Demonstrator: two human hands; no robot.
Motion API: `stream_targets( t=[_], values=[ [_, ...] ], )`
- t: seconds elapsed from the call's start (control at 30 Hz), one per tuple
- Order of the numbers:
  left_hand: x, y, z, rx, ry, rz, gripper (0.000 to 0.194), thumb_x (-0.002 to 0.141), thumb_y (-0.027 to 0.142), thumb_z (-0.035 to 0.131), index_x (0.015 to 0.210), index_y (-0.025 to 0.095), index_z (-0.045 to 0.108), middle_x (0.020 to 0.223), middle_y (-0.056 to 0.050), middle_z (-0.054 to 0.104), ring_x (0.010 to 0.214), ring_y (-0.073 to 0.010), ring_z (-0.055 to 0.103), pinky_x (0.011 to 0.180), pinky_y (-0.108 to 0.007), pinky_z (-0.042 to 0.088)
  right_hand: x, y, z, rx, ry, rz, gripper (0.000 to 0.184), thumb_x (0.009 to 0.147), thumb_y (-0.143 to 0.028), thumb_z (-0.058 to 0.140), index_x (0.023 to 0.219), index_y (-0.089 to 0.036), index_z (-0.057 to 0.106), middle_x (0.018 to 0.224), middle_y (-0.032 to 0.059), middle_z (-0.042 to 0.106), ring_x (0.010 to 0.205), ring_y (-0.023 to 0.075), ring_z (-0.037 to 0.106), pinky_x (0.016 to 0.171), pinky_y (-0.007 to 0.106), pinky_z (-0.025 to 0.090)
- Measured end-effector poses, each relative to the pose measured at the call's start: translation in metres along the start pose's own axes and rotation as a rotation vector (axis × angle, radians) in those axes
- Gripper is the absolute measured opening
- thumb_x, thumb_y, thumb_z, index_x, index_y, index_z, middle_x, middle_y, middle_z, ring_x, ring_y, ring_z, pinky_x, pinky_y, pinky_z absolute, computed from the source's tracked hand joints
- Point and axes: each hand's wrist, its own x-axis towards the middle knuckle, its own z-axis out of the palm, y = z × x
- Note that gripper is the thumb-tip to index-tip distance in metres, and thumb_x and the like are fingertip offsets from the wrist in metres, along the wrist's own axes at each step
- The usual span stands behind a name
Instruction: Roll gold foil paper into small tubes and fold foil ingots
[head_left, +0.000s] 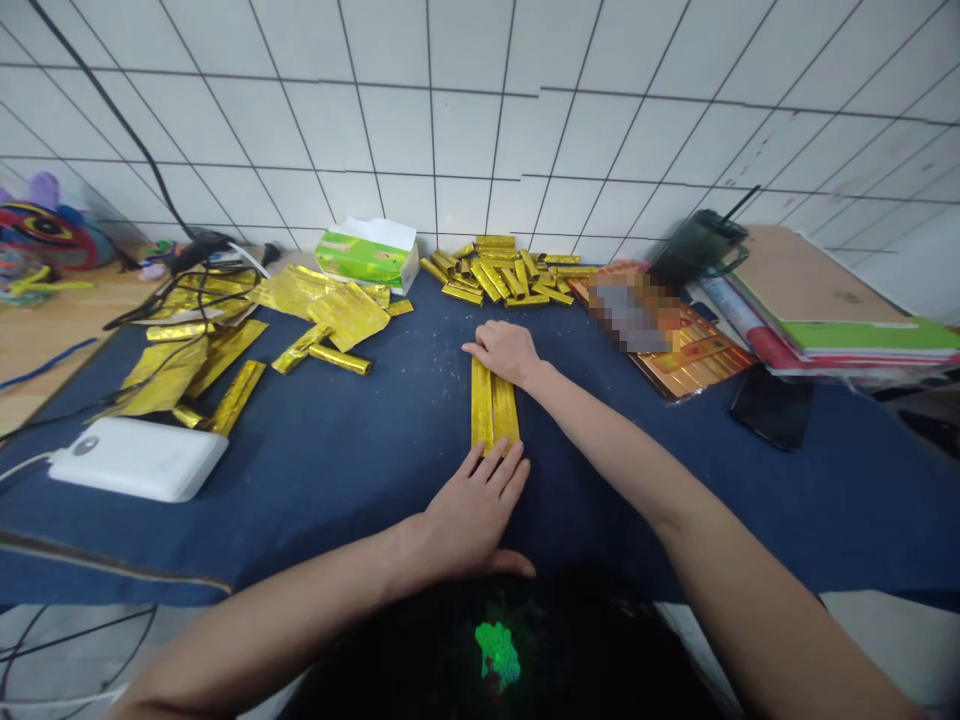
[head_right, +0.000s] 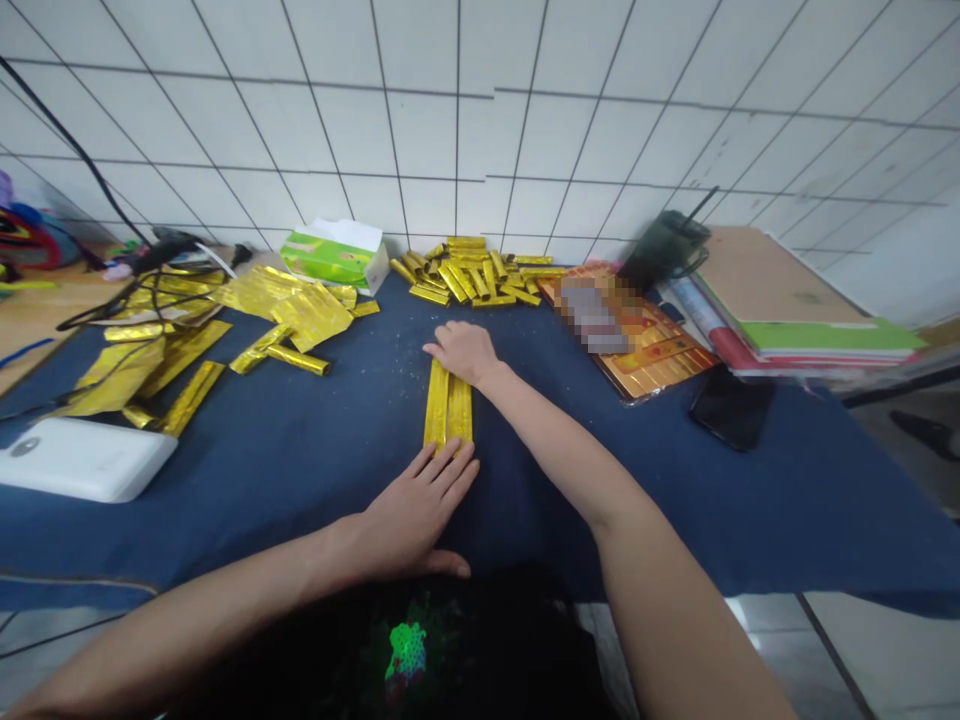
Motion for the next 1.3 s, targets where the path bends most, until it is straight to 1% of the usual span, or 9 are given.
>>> stream_targets(
  t=[0.13, 0.27, 0.33, 0.43, 0.7, 1.0, 1.13, 1.23, 1.3],
  values=[
    [0.0, 0.001, 0.0, 0.003, -0.006, 0.01, 0.101, 0.069, 0.078, 0.03, 0.137, 0.003, 0.024, 0.145, -0.022, 0.019, 0.135, -0.0342, 0.011, 0.107, -0.048, 0.012, -0.026, -0.024, -0.021, 0.173, 0.079, -0.127, 0.058, 0.09, -0.052, 0.024, 0.121, -0.01, 0.05, 0.131, 0.0146, 0.047, 0.122, 0.0257, 0.039, 0.098, 0.041, 0.027],
    [-0.004, 0.004, 0.003, -0.079, -0.066, -0.064, 0.095, 0.071, 0.074, 0.037, 0.136, 0.006, 0.027, 0.14, -0.02, 0.032, 0.133, -0.0341, 0.021, 0.105, -0.047, 0.02, -0.079, -0.065, -0.037, 0.36, -0.247, -0.517, 0.074, 0.085, -0.062, 0.022, 0.137, -0.009, 0.03, 0.146, 0.0126, 0.025, 0.135, 0.0243, 0.017, 0.108, 0.046, 0.015],
    [-0.005, 0.005, 0.005, -0.119, -0.085, -0.099, 0.09, 0.07, 0.072, 0.041, 0.136, 0.011, 0.03, 0.138, -0.016, 0.038, 0.132, -0.0343, 0.023, 0.104, -0.046, 0.023, -0.098, -0.075, -0.037, 0.408, -0.395, -0.601, 0.077, 0.085, -0.063, 0.023, 0.14, -0.008, 0.023, 0.148, 0.0121, 0.018, 0.136, 0.0234, 0.013, 0.11, 0.043, 0.012],
    [-0.004, 0.005, 0.005, -0.117, -0.057, -0.091, 0.094, 0.069, 0.072, 0.044, 0.137, 0.01, 0.025, 0.139, -0.017, 0.036, 0.132, -0.0352, 0.021, 0.103, -0.048, 0.023, -0.099, -0.069, -0.028, 0.355, -0.438, -0.56, 0.077, 0.085, -0.061, 0.021, 0.141, -0.008, 0.02, 0.148, 0.0134, 0.014, 0.137, 0.0239, 0.007, 0.11, 0.045, 0.009],
    [0.0, 0.001, 0.001, 0.0, -0.027, 0.0, 0.099, 0.071, 0.074, 0.034, 0.137, 0.002, 0.021, 0.145, -0.023, 0.018, 0.135, -0.0363, 0.009, 0.107, -0.051, 0.009, -0.044, -0.029, 0.004, 0.189, -0.284, -0.425, 0.076, 0.084, -0.063, 0.025, 0.14, -0.011, 0.022, 0.148, 0.0132, 0.013, 0.136, 0.0264, 0.008, 0.108, 0.052, 0.006],
    [-0.001, 0.002, 0.004, -0.018, -0.021, -0.007, 0.1, 0.07, 0.074, 0.037, 0.138, 0.004, 0.021, 0.146, -0.021, 0.016, 0.135, -0.0348, 0.007, 0.108, -0.049, 0.008, 0.002, -0.007, 0.015, 0.124, -0.269, -0.255, 0.074, 0.085, -0.059, 0.023, 0.141, -0.01, 0.018, 0.149, 0.0132, 0.01, 0.137, 0.0277, 0.007, 0.106, 0.057, 0.006],
    [0.001, -0.001, -0.017, -0.077, -0.041, -0.001, 0.094, 0.071, 0.072, 0.04, 0.136, 0.006, 0.026, 0.144, -0.02, 0.023, 0.134, -0.0343, 0.017, 0.107, -0.047, 0.016, 0.001, -0.007, 0.016, 0.125, -0.252, -0.257, 0.074, 0.085, -0.059, 0.023, 0.141, -0.011, 0.019, 0.149, 0.0132, 0.011, 0.136, 0.0279, 0.008, 0.106, 0.056, 0.006],
    [0.01, -0.014, -0.041, -0.178, 0.0, -0.093, 0.087, 0.077, 0.067, 0.038, 0.136, 0.005, 0.025, 0.139, -0.019, 0.034, 0.129, -0.0258, 0.033, 0.105, -0.037, 0.027, 0.0, -0.007, 0.016, 0.13, -0.246, -0.263, 0.075, 0.085, -0.06, 0.024, 0.141, -0.01, 0.02, 0.149, 0.0139, 0.012, 0.136, 0.0289, 0.009, 0.106, 0.057, 0.007],
    [0.019, -0.027, -0.048, -0.171, 0.067, -0.138, 0.084, 0.08, 0.064, 0.036, 0.136, 0.003, 0.025, 0.141, -0.02, 0.032, 0.132, -0.0248, 0.028, 0.106, -0.036, 0.025, 0.001, -0.007, 0.017, 0.128, -0.24, -0.263, 0.074, 0.085, -0.059, 0.025, 0.14, -0.01, 0.022, 0.148, 0.0142, 0.013, 0.136, 0.0293, 0.01, 0.106, 0.058, 0.008]
  ],
)
